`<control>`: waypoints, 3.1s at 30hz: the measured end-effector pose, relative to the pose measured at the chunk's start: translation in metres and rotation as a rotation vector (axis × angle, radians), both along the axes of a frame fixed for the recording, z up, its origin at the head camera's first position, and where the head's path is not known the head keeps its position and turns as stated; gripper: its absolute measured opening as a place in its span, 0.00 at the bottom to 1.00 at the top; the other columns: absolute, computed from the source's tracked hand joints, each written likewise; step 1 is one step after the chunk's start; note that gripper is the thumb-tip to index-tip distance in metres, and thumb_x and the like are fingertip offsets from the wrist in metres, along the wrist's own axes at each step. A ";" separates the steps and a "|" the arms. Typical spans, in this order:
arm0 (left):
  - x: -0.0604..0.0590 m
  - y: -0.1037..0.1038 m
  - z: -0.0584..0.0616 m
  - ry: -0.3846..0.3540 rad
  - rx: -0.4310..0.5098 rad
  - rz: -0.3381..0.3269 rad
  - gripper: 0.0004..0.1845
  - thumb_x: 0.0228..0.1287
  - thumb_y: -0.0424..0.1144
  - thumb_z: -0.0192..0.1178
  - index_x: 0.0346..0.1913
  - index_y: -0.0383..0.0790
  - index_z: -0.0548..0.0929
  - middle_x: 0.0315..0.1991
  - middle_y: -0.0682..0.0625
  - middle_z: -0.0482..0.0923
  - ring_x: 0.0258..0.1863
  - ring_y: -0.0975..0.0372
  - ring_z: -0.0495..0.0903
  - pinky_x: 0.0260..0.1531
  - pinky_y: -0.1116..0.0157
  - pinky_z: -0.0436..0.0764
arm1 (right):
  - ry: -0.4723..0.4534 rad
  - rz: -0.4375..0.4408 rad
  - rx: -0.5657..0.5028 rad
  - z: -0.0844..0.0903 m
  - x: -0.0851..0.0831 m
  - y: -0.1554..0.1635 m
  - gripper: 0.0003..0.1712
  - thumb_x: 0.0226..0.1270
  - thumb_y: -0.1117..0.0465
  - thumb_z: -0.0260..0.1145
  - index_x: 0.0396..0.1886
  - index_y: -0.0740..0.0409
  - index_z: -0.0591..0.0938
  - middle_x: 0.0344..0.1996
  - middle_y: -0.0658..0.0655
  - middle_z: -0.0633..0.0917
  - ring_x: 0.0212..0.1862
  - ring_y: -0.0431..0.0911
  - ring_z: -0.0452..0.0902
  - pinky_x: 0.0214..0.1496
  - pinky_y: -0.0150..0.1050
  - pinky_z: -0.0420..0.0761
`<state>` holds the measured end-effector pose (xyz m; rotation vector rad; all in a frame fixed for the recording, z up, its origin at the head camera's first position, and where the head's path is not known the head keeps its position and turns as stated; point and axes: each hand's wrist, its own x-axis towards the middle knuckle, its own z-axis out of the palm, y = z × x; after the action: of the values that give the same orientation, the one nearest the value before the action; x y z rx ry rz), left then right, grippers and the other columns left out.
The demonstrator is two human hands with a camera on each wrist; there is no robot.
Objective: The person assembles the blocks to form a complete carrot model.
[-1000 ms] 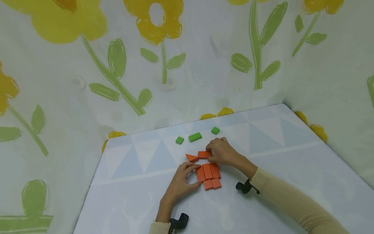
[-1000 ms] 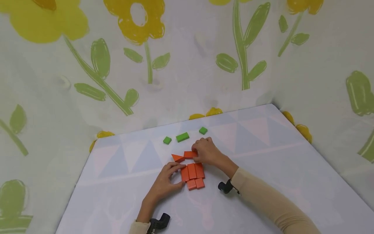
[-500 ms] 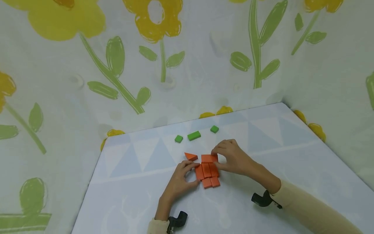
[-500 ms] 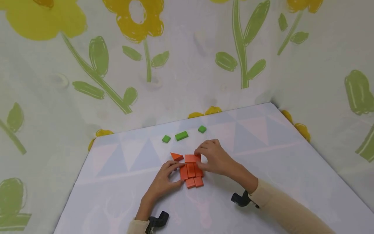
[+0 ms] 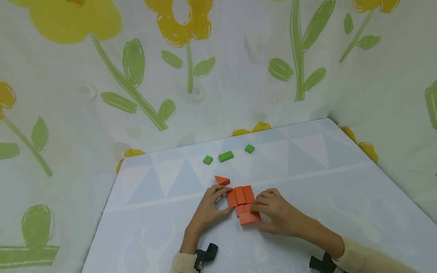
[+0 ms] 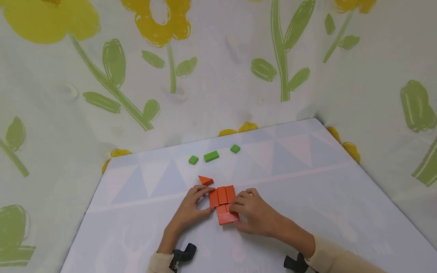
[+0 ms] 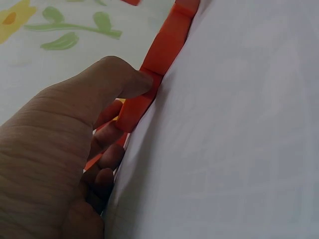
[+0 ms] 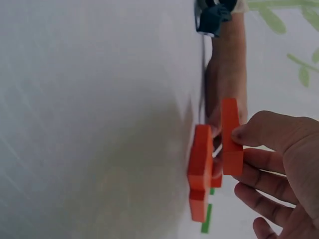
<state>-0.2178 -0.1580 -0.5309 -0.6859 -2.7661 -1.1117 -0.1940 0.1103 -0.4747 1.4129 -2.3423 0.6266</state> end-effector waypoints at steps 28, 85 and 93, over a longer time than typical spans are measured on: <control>-0.001 0.000 0.002 -0.007 -0.002 -0.001 0.29 0.51 0.53 0.65 0.59 0.60 0.73 0.58 0.63 0.63 0.57 0.66 0.63 0.53 0.57 0.69 | 0.079 -0.072 0.089 -0.027 0.001 -0.010 0.15 0.44 0.54 0.74 0.34 0.48 0.82 0.35 0.46 0.77 0.44 0.43 0.70 0.46 0.39 0.65; 0.004 0.002 0.002 -0.065 -0.014 0.026 0.30 0.52 0.59 0.62 0.60 0.61 0.72 0.58 0.65 0.63 0.55 0.66 0.62 0.52 0.58 0.69 | -0.248 -0.304 0.295 0.004 -0.113 -0.103 0.15 0.53 0.43 0.67 0.36 0.45 0.83 0.31 0.42 0.78 0.41 0.41 0.70 0.47 0.44 0.64; 0.004 0.002 0.002 -0.076 -0.010 0.043 0.31 0.50 0.60 0.63 0.60 0.62 0.71 0.57 0.66 0.64 0.57 0.66 0.62 0.54 0.57 0.68 | -0.238 -0.320 0.282 0.002 -0.114 -0.107 0.11 0.54 0.46 0.66 0.32 0.46 0.83 0.27 0.41 0.77 0.35 0.39 0.69 0.46 0.45 0.64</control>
<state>-0.2139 -0.1559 -0.5289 -0.5938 -2.8364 -1.1396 -0.3076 0.0032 -0.4730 1.0751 -2.8586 0.4040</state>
